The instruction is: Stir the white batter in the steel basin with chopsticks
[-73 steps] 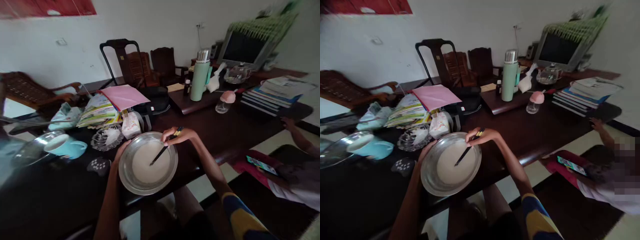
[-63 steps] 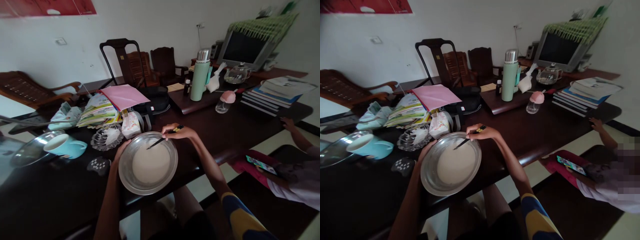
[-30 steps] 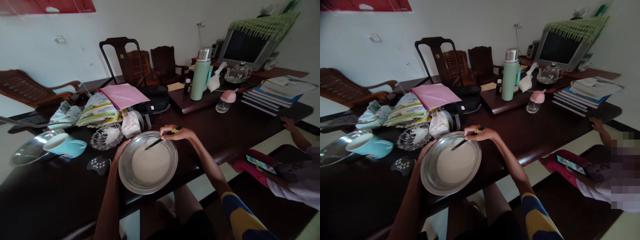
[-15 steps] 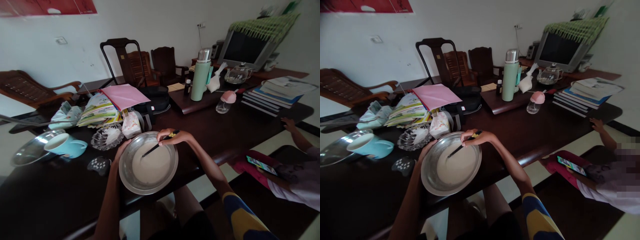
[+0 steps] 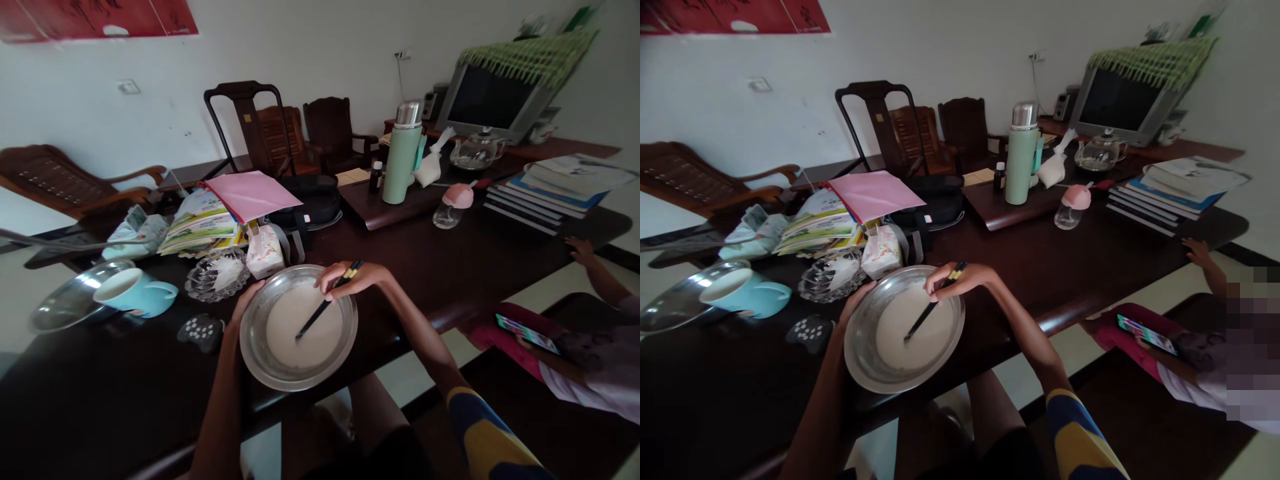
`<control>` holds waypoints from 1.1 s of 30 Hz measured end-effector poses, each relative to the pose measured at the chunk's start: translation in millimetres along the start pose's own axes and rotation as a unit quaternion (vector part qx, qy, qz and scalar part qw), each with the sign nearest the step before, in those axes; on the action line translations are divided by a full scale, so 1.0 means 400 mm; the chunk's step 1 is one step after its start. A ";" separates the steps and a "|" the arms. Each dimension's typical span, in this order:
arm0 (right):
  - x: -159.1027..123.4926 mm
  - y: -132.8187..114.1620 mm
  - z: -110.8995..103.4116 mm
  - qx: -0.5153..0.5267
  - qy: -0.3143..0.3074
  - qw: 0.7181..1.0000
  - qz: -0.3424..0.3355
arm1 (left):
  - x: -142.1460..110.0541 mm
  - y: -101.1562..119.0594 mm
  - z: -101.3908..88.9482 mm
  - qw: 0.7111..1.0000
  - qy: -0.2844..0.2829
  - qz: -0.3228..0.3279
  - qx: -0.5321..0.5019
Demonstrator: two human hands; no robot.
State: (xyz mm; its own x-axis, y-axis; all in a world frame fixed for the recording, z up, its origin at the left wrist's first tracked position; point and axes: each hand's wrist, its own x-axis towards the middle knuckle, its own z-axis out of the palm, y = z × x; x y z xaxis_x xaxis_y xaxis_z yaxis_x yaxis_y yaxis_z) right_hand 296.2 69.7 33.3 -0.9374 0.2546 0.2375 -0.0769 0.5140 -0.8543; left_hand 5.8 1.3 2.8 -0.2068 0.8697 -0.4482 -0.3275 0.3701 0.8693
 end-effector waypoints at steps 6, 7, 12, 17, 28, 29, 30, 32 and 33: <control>0.001 0.004 -0.016 -0.113 0.106 0.987 0.038 | -0.014 0.008 0.012 1.000 0.002 -0.012 0.009; -0.015 -0.001 -0.030 -0.123 0.118 0.984 0.040 | -0.015 0.010 0.015 1.000 0.004 -0.010 0.011; -0.073 -0.028 -0.069 -0.076 0.068 0.995 0.022 | -0.014 0.009 0.017 1.000 0.001 -0.002 0.010; -0.015 -0.013 -0.012 -0.017 -0.017 1.000 0.001 | -0.005 0.000 0.001 1.000 0.005 -0.022 0.006; -0.070 -0.024 -0.066 -0.052 0.093 0.992 0.062 | -0.005 0.001 0.009 1.000 0.011 0.003 0.019; -0.074 -0.027 -0.065 -0.038 0.069 0.995 0.052 | -0.006 0.001 0.008 1.000 0.013 0.006 0.019; -0.071 -0.027 -0.060 -0.025 0.046 0.998 0.043 | -0.007 0.001 0.008 1.000 0.014 0.008 0.019; -0.049 -0.022 -0.038 -0.007 0.010 0.999 0.030 | -0.007 0.001 0.006 1.000 0.016 0.002 0.022; -0.033 -0.017 -0.025 -0.006 0.003 1.000 0.025 | -0.006 0.001 0.006 1.000 0.016 -0.003 0.024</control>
State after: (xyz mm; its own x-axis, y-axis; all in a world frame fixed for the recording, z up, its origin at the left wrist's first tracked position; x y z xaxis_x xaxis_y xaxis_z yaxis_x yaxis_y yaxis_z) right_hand 312.6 70.9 40.7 -0.9383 0.2847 0.1965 -0.0255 0.5095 -0.8601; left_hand 8.5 0.1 4.7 -0.2349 0.8563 -0.4599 -0.2841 0.3920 0.8750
